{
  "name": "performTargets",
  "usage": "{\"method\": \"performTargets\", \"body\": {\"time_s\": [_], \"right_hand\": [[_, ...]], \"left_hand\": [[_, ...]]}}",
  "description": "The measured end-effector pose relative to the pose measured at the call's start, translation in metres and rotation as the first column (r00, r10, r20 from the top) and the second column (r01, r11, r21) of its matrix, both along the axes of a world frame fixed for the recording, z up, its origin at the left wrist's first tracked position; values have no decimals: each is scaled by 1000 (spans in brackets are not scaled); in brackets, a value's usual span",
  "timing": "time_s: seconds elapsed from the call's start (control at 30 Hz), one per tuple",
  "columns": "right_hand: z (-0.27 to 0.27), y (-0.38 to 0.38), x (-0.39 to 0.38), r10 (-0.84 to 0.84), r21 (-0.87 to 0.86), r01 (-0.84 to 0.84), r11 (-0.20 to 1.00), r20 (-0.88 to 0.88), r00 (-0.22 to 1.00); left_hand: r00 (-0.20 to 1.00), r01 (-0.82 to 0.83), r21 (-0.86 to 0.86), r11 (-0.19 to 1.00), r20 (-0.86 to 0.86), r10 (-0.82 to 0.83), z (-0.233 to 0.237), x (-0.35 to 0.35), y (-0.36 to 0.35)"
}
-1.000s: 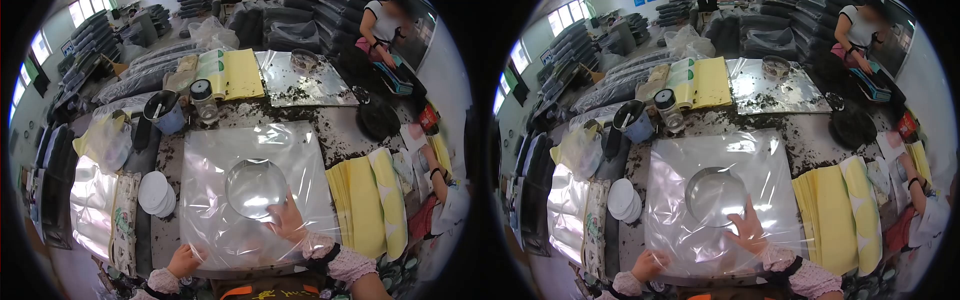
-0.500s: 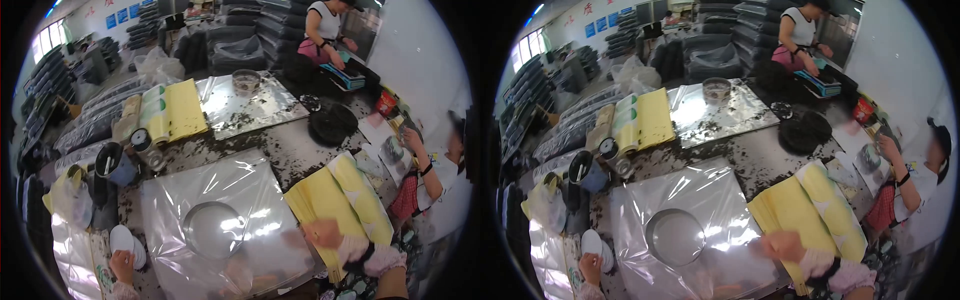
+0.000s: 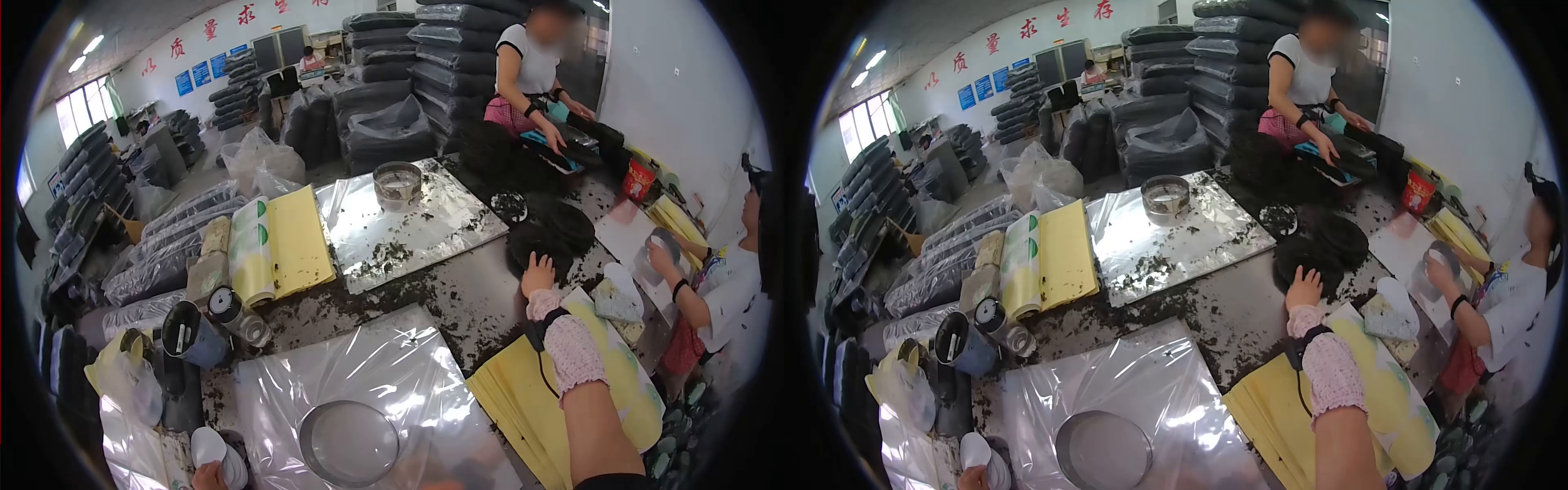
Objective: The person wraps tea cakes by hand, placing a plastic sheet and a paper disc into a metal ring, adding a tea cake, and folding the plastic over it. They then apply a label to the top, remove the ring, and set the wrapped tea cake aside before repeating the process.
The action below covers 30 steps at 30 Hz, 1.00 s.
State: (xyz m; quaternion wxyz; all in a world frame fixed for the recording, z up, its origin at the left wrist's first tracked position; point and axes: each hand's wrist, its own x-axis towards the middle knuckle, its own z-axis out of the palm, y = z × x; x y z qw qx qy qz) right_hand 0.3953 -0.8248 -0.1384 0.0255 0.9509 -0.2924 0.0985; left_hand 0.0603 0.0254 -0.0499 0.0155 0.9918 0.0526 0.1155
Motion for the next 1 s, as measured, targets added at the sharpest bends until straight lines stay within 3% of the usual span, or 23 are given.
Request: {"method": "performTargets", "body": {"time_s": [0.1,0.2,0.3,0.43,0.63,0.7,0.77,0.83,0.9,0.93,0.97,1.0], "right_hand": [[8,48,-24,111,-78,-110,991,5,994],[16,111,-58,256,-79,-257,963,-21,966],[25,168,-94,409,-79,-407,910,12,913],[56,206,-124,540,62,-541,839,28,841],[41,213,-133,629,-194,-606,772,95,772],[51,209,-134,643,44,-671,740,245,726],[58,195,-130,614,225,-739,635,432,660],[72,165,-112,472,178,-742,647,670,573],[44,108,-76,157,328,-454,828,642,751],[42,83,-65,39,450,-264,853,449,892],[51,65,-56,23,598,-84,797,110,994],[28,47,-48,-42,586,-130,800,272,961]], "left_hand": [[947,-311,-167,936,-139,290,3,1,-10],[977,-202,-312,928,-4,212,14,1,-23],[958,-163,-358,919,164,234,-29,-2,13],[954,-181,-478,859,128,272,-17,0,6],[967,-61,-544,837,176,184,-29,-12,20],[970,-30,-576,817,182,163,-35,-9,22],[965,-26,-559,829,204,167,-33,-11,18],[959,-20,-547,837,226,171,-35,-10,14],[955,-18,-529,848,242,172,-39,-12,20],[958,-23,-535,844,229,171,-40,-11,22],[961,-27,-541,840,216,170,-40,-11,23],[964,-31,-547,837,206,170,-39,-9,23]]}}
